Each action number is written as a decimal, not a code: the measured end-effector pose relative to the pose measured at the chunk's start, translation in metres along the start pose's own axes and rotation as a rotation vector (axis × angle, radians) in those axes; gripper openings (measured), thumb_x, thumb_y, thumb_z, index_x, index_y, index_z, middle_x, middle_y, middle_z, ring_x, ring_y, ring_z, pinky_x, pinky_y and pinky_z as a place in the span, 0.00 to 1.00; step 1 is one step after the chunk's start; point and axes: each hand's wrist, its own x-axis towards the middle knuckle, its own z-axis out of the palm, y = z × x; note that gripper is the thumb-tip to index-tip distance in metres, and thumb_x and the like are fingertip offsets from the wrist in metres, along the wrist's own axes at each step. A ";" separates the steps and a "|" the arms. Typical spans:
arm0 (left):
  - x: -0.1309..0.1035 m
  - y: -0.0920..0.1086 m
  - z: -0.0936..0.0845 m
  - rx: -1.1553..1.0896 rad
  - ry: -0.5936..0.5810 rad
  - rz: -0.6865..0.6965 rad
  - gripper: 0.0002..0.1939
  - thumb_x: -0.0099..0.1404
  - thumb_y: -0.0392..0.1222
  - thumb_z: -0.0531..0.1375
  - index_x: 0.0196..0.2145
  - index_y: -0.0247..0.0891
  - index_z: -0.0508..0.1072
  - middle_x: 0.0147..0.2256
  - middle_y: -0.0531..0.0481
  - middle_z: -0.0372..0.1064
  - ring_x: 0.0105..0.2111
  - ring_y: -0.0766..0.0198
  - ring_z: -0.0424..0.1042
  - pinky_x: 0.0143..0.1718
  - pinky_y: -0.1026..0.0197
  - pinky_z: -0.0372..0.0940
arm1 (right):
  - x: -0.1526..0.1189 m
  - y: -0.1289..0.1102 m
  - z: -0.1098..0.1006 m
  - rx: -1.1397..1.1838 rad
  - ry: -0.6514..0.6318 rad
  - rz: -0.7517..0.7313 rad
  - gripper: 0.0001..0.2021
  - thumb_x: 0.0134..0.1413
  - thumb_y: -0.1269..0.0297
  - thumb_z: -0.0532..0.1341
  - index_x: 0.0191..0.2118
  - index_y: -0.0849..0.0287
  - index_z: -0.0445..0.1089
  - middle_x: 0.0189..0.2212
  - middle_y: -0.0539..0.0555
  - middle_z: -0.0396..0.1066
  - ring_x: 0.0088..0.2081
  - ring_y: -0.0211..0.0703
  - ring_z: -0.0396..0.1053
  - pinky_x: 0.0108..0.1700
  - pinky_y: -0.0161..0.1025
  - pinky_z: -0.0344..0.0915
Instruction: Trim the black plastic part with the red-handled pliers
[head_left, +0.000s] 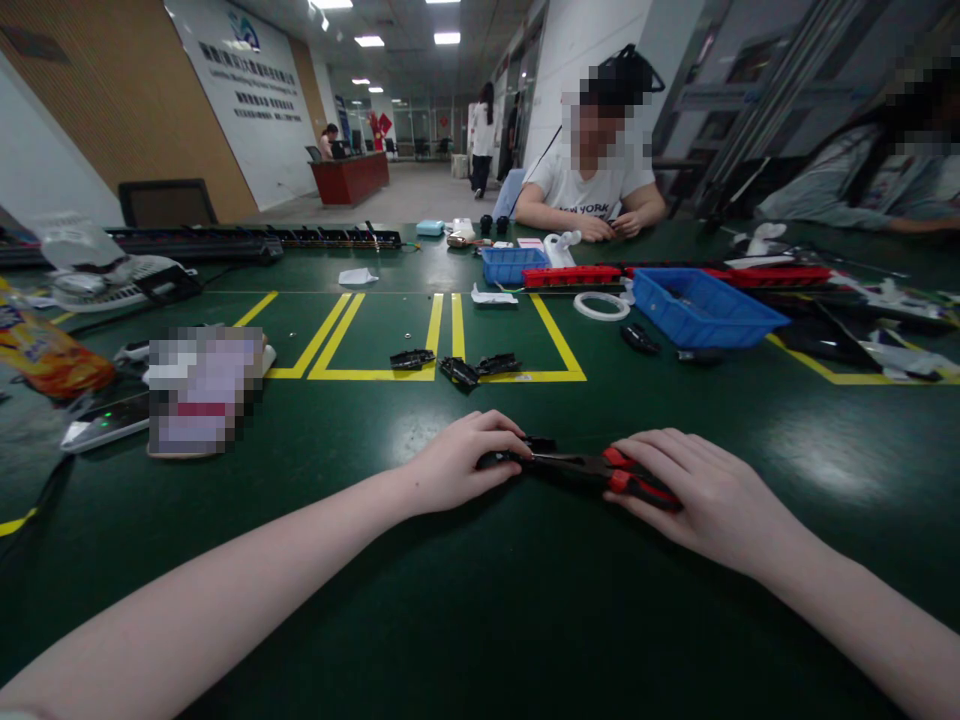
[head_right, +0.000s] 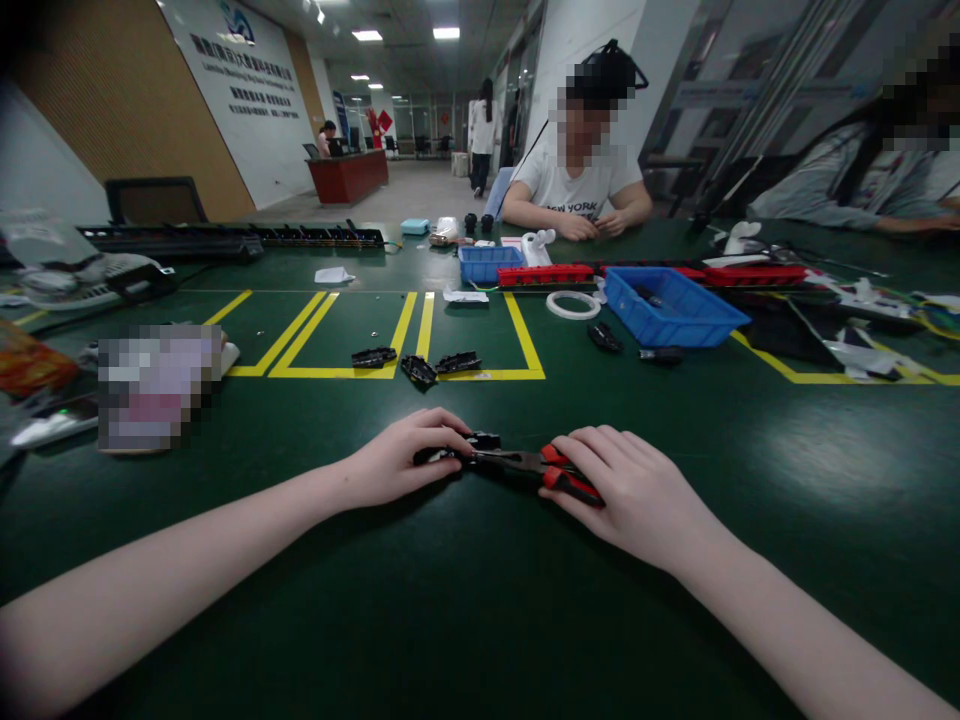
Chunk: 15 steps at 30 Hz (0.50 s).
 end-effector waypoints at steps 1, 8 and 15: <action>0.000 0.000 0.000 0.003 -0.001 0.003 0.10 0.70 0.34 0.60 0.48 0.39 0.76 0.53 0.45 0.69 0.52 0.56 0.70 0.55 0.51 0.67 | 0.000 0.001 0.000 0.001 -0.001 -0.002 0.17 0.65 0.54 0.57 0.49 0.63 0.69 0.41 0.62 0.75 0.37 0.48 0.73 0.37 0.42 0.69; 0.001 -0.001 0.000 0.025 -0.016 0.023 0.10 0.70 0.34 0.61 0.48 0.39 0.76 0.53 0.44 0.69 0.52 0.56 0.70 0.54 0.50 0.67 | 0.001 0.004 -0.002 0.016 0.000 -0.005 0.18 0.65 0.52 0.58 0.48 0.62 0.69 0.39 0.61 0.75 0.36 0.48 0.74 0.36 0.42 0.71; 0.001 -0.001 0.001 0.031 -0.028 0.000 0.10 0.70 0.35 0.61 0.48 0.39 0.77 0.53 0.45 0.69 0.52 0.55 0.70 0.54 0.50 0.66 | 0.003 0.002 -0.001 -0.016 0.016 -0.034 0.19 0.67 0.51 0.55 0.48 0.63 0.70 0.39 0.62 0.76 0.37 0.48 0.75 0.35 0.42 0.71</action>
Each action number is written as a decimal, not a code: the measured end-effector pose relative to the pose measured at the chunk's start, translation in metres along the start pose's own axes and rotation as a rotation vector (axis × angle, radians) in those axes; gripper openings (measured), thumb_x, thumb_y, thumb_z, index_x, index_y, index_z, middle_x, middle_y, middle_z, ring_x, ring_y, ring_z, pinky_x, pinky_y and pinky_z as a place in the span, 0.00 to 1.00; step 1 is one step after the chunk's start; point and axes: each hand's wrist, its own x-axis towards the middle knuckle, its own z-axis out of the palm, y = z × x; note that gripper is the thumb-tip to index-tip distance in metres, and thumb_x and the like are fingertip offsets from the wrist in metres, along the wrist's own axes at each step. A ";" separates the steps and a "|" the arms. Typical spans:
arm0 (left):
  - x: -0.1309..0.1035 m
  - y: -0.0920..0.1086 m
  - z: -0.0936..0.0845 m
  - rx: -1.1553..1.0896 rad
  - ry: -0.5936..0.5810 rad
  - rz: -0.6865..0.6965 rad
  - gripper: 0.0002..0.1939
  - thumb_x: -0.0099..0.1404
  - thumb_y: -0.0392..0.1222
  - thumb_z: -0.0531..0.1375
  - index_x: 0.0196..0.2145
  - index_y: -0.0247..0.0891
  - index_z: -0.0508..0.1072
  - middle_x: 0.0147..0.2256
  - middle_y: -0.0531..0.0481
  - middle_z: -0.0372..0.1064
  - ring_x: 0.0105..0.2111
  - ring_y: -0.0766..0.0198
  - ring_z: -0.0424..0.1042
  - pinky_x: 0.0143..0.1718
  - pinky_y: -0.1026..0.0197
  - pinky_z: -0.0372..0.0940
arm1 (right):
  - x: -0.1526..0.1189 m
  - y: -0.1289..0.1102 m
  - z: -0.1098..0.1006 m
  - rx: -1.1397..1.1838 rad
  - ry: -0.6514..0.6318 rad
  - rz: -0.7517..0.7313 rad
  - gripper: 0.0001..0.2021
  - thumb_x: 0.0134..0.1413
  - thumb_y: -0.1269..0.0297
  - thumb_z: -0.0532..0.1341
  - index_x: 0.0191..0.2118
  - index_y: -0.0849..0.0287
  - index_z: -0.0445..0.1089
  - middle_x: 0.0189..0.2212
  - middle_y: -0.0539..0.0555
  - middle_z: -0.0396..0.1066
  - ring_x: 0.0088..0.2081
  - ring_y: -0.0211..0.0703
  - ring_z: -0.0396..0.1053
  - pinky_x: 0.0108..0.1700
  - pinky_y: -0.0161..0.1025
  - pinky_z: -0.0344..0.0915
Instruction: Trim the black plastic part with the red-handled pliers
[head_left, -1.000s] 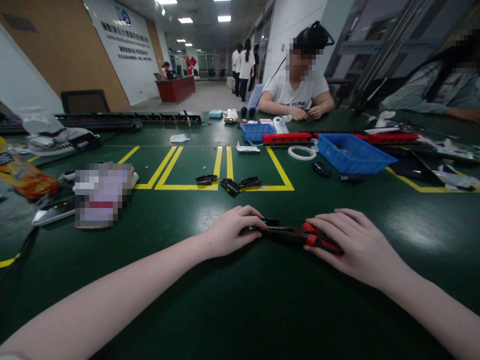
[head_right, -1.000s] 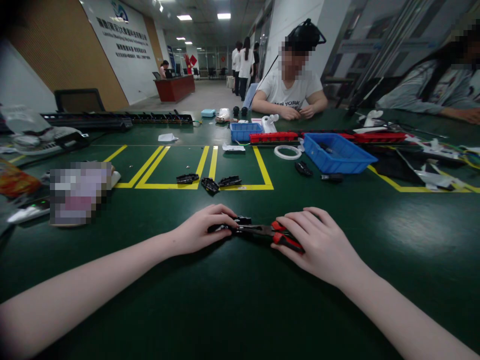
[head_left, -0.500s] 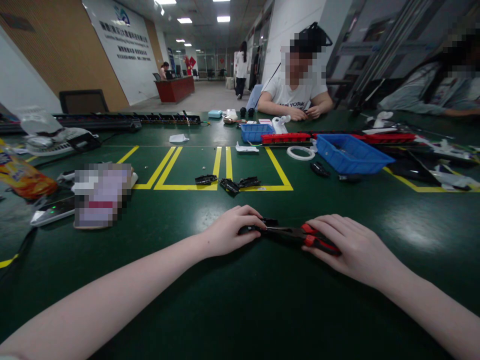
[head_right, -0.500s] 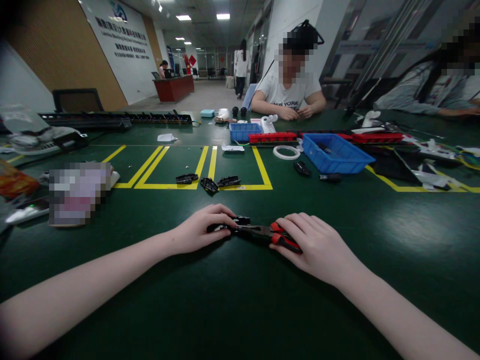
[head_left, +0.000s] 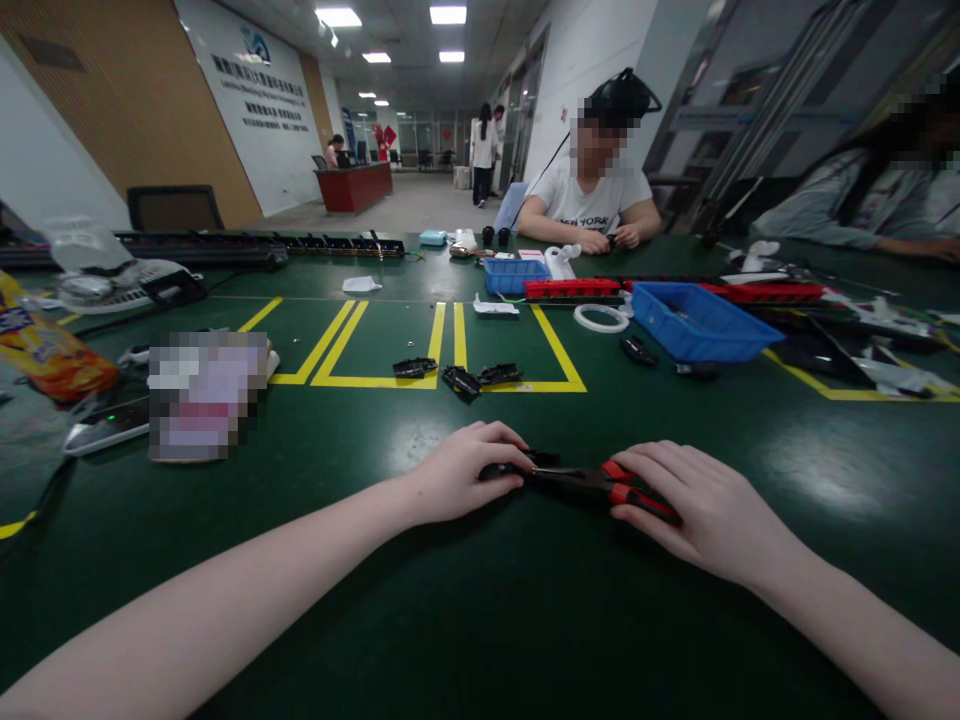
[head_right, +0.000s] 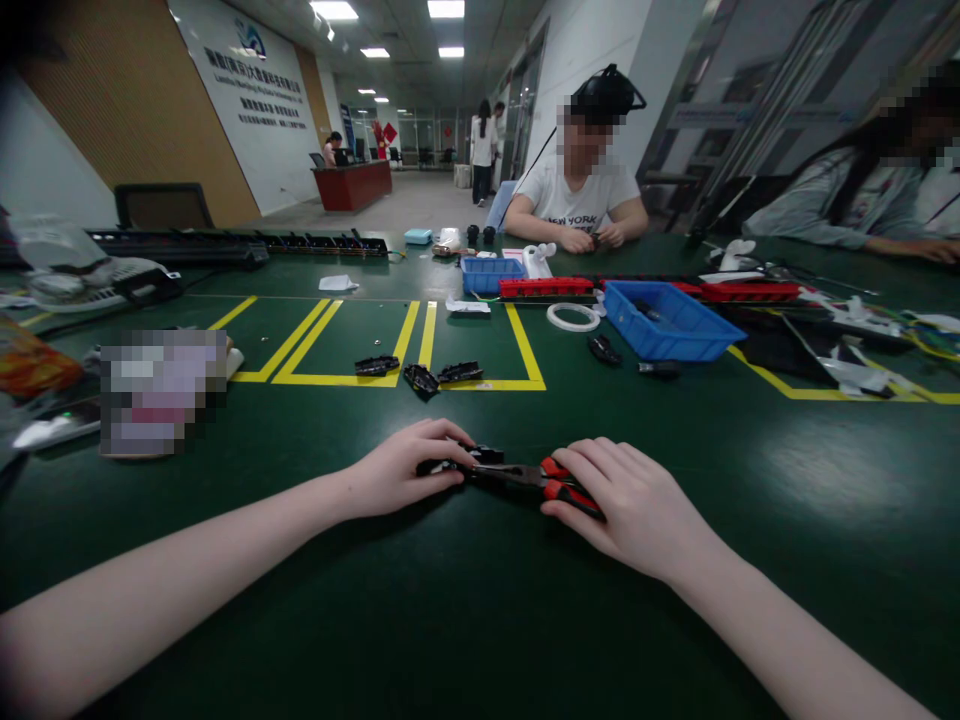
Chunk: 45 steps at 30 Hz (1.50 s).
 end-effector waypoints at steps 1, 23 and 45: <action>0.000 0.000 0.000 -0.006 0.000 -0.003 0.10 0.70 0.35 0.61 0.48 0.39 0.77 0.53 0.45 0.69 0.52 0.55 0.70 0.55 0.50 0.66 | 0.001 -0.001 0.000 -0.005 0.008 -0.002 0.19 0.68 0.52 0.54 0.48 0.64 0.70 0.39 0.62 0.76 0.37 0.48 0.75 0.36 0.42 0.71; 0.002 0.001 0.003 -0.024 -0.002 -0.039 0.08 0.67 0.37 0.64 0.45 0.41 0.78 0.46 0.47 0.70 0.47 0.57 0.70 0.51 0.53 0.66 | 0.003 -0.009 -0.009 -0.001 -0.024 0.037 0.17 0.66 0.52 0.56 0.48 0.60 0.72 0.40 0.60 0.78 0.38 0.47 0.75 0.38 0.42 0.71; 0.001 0.002 0.005 -0.035 0.024 -0.091 0.05 0.68 0.38 0.64 0.40 0.40 0.80 0.44 0.47 0.69 0.44 0.59 0.70 0.47 0.56 0.68 | -0.007 -0.008 0.005 0.042 0.035 0.107 0.19 0.64 0.51 0.58 0.53 0.58 0.71 0.44 0.61 0.77 0.42 0.50 0.75 0.41 0.46 0.72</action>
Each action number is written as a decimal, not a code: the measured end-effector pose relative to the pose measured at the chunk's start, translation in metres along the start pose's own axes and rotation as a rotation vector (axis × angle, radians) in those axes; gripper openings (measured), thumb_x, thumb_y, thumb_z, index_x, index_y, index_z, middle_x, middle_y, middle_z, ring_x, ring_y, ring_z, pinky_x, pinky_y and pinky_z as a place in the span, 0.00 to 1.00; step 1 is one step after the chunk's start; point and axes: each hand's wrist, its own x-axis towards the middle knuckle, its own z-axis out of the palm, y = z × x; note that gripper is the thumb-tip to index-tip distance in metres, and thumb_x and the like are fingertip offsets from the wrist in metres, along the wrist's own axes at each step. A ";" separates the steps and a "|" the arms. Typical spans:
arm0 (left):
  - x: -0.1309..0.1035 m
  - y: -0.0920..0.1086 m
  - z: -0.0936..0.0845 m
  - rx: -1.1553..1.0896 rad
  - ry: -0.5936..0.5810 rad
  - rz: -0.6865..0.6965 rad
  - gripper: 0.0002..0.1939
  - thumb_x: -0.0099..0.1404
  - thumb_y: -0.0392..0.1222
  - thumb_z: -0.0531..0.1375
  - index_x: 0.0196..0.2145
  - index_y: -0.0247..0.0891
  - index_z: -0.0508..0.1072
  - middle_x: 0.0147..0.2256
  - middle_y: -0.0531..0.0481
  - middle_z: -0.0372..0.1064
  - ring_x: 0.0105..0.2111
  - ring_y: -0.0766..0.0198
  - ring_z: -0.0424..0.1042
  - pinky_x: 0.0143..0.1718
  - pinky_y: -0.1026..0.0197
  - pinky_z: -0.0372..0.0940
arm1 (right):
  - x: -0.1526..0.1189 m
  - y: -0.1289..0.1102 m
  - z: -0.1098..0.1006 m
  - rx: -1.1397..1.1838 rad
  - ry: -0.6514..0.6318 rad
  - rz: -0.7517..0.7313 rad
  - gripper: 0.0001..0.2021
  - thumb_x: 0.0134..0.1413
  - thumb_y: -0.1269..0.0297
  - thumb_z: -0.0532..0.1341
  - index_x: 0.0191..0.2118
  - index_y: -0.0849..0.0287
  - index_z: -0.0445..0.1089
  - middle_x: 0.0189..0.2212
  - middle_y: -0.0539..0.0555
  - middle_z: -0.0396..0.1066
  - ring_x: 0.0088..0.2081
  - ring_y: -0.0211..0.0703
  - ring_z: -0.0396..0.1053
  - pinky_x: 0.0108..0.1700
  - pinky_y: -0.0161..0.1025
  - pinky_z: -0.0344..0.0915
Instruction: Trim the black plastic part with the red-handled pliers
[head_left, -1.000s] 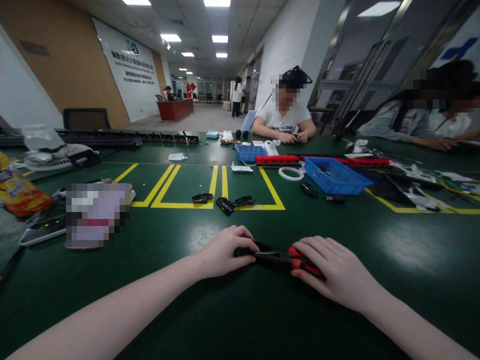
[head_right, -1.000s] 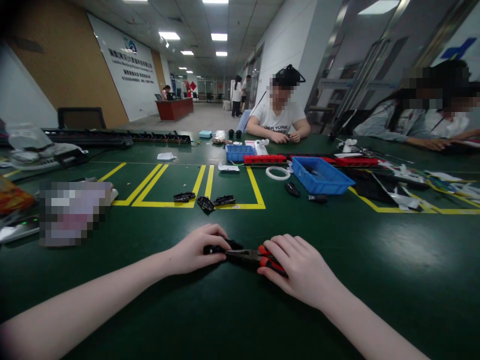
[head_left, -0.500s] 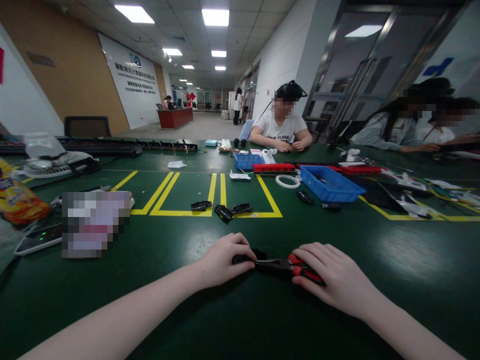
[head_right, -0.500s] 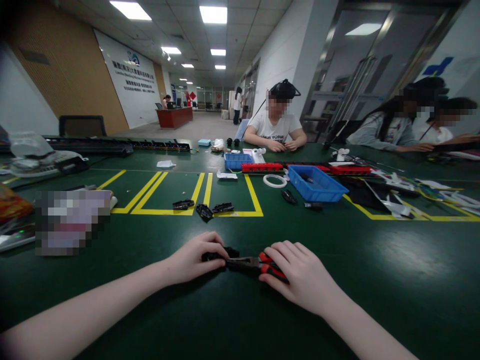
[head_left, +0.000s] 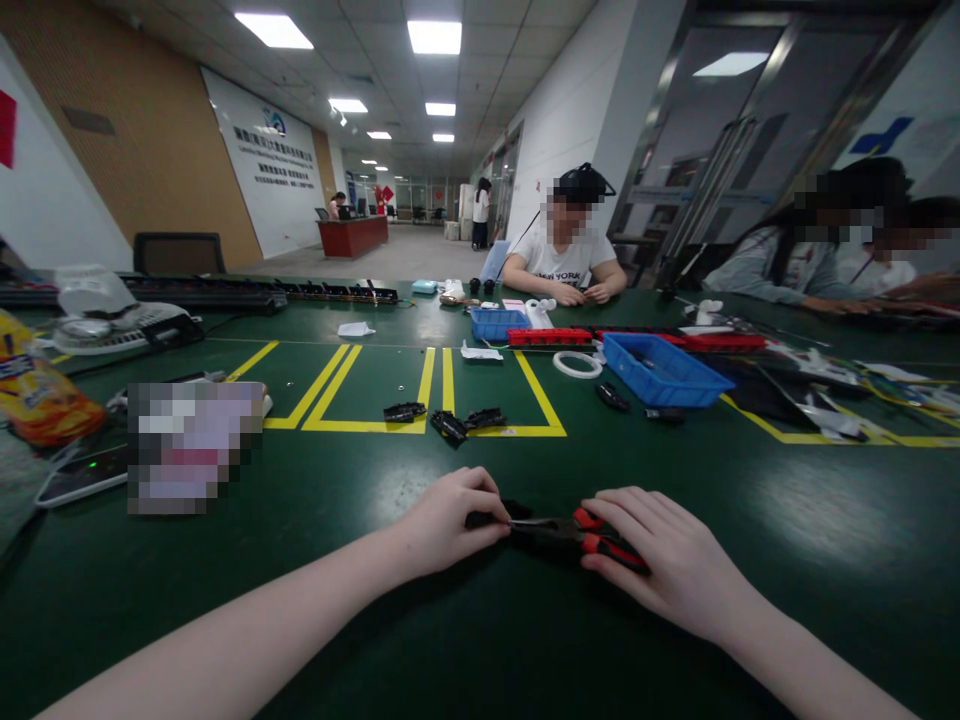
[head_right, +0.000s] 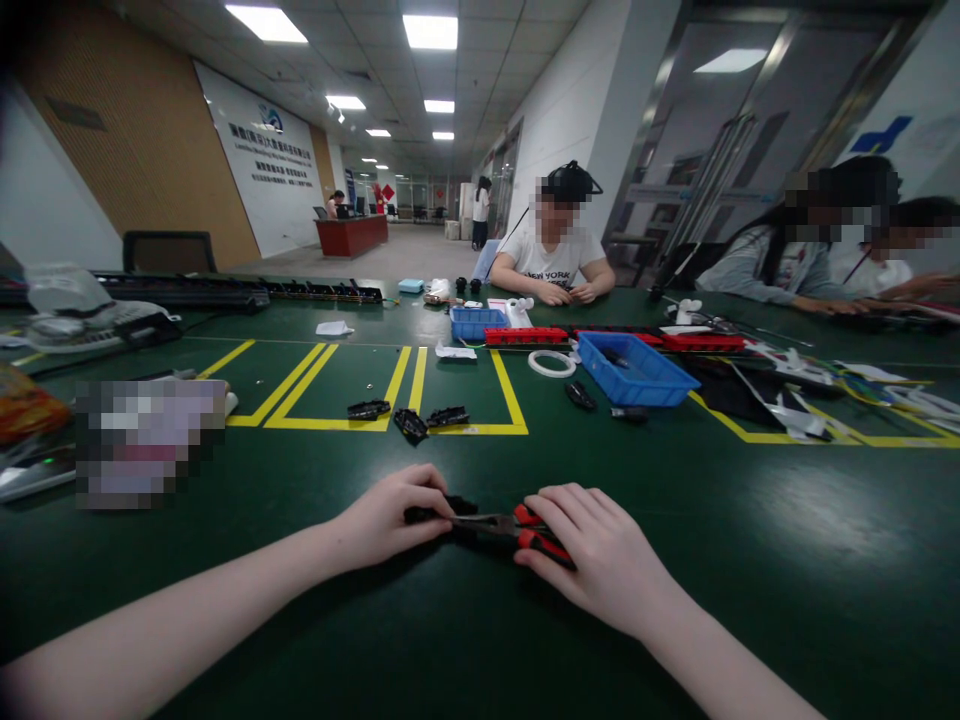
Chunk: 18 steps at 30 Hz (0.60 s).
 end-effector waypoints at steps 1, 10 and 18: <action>0.000 0.000 0.000 0.000 0.001 0.001 0.05 0.68 0.38 0.64 0.40 0.40 0.80 0.44 0.47 0.69 0.44 0.59 0.70 0.47 0.56 0.68 | -0.001 0.000 0.001 0.003 0.002 0.000 0.20 0.65 0.51 0.58 0.53 0.58 0.71 0.44 0.61 0.77 0.43 0.50 0.75 0.41 0.46 0.72; 0.000 -0.001 0.001 0.000 0.007 0.019 0.05 0.67 0.39 0.64 0.40 0.40 0.80 0.44 0.48 0.70 0.44 0.59 0.70 0.47 0.55 0.67 | 0.001 -0.004 0.003 -0.003 -0.005 -0.002 0.17 0.63 0.52 0.59 0.51 0.58 0.72 0.42 0.59 0.77 0.41 0.48 0.74 0.41 0.45 0.71; 0.000 -0.001 -0.004 0.028 -0.036 0.048 0.10 0.66 0.38 0.65 0.46 0.42 0.79 0.47 0.48 0.71 0.47 0.57 0.70 0.49 0.54 0.67 | 0.000 0.001 0.000 -0.024 -0.019 -0.014 0.17 0.65 0.52 0.58 0.52 0.57 0.71 0.43 0.58 0.78 0.42 0.50 0.74 0.48 0.51 0.67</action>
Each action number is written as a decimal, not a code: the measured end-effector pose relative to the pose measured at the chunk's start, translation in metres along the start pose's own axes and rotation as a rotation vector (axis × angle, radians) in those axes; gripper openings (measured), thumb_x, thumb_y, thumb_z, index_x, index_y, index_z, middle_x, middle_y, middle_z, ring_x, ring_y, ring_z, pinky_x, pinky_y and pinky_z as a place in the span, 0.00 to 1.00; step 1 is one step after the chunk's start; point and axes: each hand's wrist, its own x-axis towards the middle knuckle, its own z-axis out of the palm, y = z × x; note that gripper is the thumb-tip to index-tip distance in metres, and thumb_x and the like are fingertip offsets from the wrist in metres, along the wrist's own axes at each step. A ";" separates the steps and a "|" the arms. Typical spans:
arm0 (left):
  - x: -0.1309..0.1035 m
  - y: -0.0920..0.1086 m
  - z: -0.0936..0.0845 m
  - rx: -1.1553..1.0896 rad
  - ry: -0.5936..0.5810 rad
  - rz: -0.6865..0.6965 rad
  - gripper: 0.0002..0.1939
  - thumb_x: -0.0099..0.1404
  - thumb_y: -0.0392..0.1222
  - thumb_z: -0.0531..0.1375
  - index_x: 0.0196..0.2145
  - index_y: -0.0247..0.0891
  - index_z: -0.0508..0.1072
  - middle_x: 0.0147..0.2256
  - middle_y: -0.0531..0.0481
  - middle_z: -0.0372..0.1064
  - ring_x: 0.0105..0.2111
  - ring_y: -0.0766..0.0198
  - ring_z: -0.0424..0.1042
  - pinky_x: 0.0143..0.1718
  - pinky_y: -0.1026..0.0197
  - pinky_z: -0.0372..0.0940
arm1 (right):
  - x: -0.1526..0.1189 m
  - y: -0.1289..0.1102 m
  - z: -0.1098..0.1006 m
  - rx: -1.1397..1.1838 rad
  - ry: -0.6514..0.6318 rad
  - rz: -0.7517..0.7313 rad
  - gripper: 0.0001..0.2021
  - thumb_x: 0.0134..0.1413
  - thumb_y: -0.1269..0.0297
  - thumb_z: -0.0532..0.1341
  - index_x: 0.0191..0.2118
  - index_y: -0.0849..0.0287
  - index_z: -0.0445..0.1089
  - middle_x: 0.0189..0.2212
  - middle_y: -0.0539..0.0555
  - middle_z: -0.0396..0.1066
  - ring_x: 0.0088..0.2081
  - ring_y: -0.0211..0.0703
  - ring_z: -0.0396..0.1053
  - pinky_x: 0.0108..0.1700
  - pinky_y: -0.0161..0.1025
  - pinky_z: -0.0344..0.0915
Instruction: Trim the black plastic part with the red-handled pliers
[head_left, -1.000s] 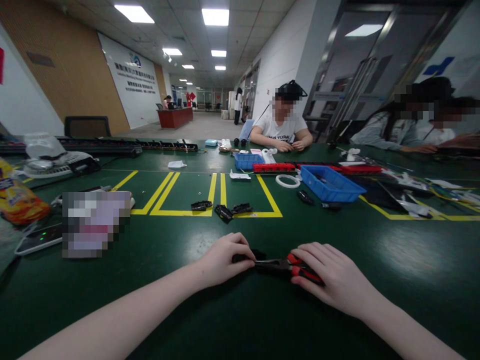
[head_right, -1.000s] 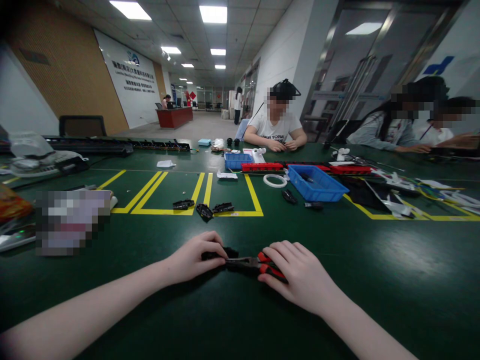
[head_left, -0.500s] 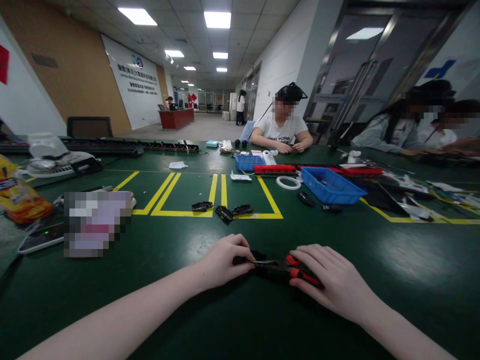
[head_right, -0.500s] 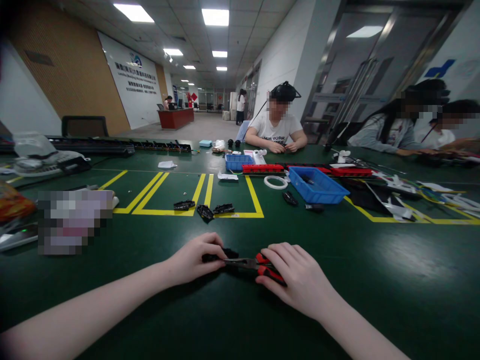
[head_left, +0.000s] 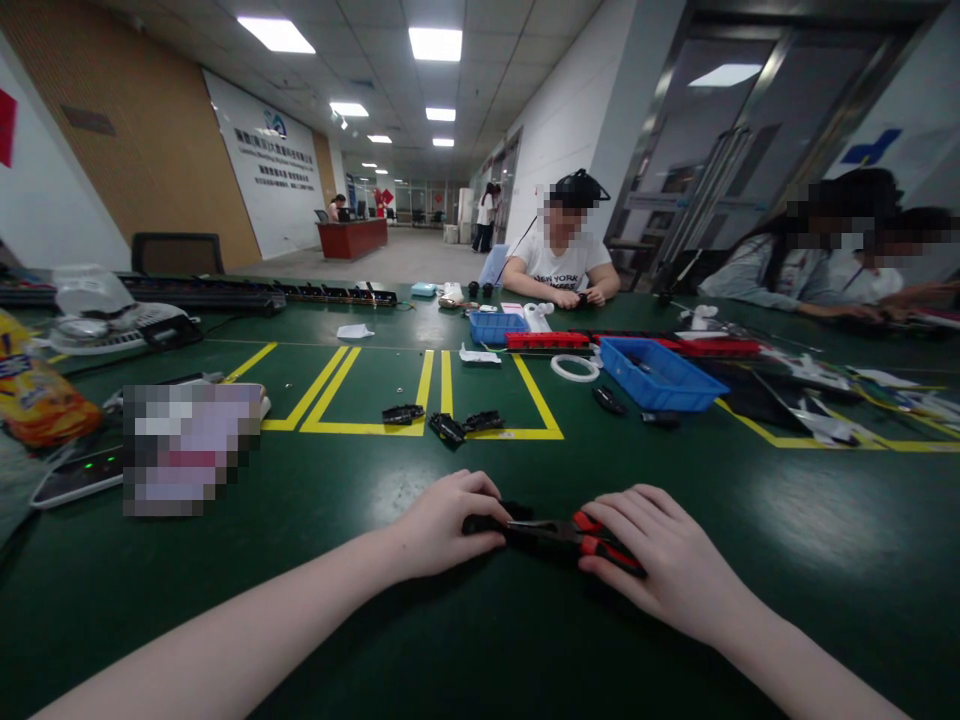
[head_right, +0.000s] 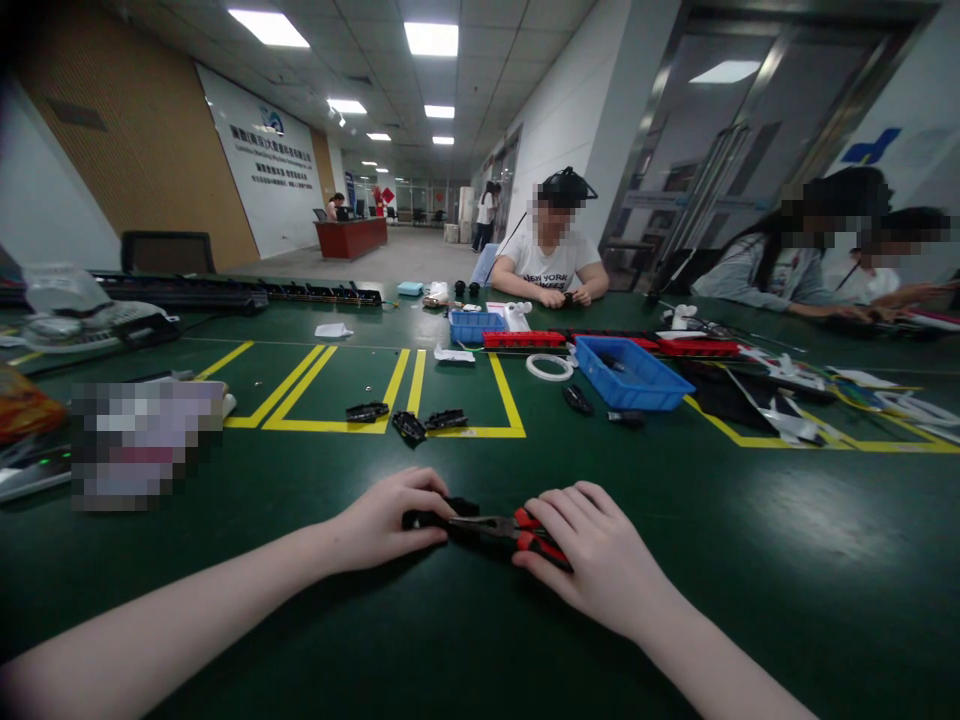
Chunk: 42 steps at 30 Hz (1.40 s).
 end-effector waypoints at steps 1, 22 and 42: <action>0.000 0.000 0.000 0.001 -0.002 0.000 0.10 0.67 0.37 0.65 0.46 0.42 0.79 0.48 0.48 0.71 0.47 0.57 0.71 0.49 0.54 0.67 | 0.000 0.000 -0.001 -0.002 0.001 -0.003 0.17 0.65 0.52 0.58 0.52 0.57 0.70 0.43 0.58 0.78 0.42 0.50 0.74 0.49 0.52 0.66; -0.003 0.002 0.005 0.012 0.070 0.011 0.08 0.66 0.34 0.65 0.43 0.39 0.76 0.54 0.44 0.67 0.51 0.53 0.71 0.51 0.48 0.70 | 0.012 -0.008 -0.005 -0.021 0.050 -0.036 0.17 0.66 0.51 0.56 0.48 0.59 0.72 0.40 0.56 0.78 0.46 0.50 0.74 0.58 0.53 0.60; -0.003 0.002 0.001 0.001 0.059 0.017 0.08 0.68 0.34 0.63 0.45 0.39 0.77 0.51 0.45 0.66 0.49 0.57 0.71 0.51 0.52 0.70 | 0.006 0.005 0.002 -0.059 0.059 -0.064 0.17 0.66 0.51 0.56 0.47 0.59 0.72 0.40 0.57 0.78 0.47 0.52 0.73 0.60 0.55 0.58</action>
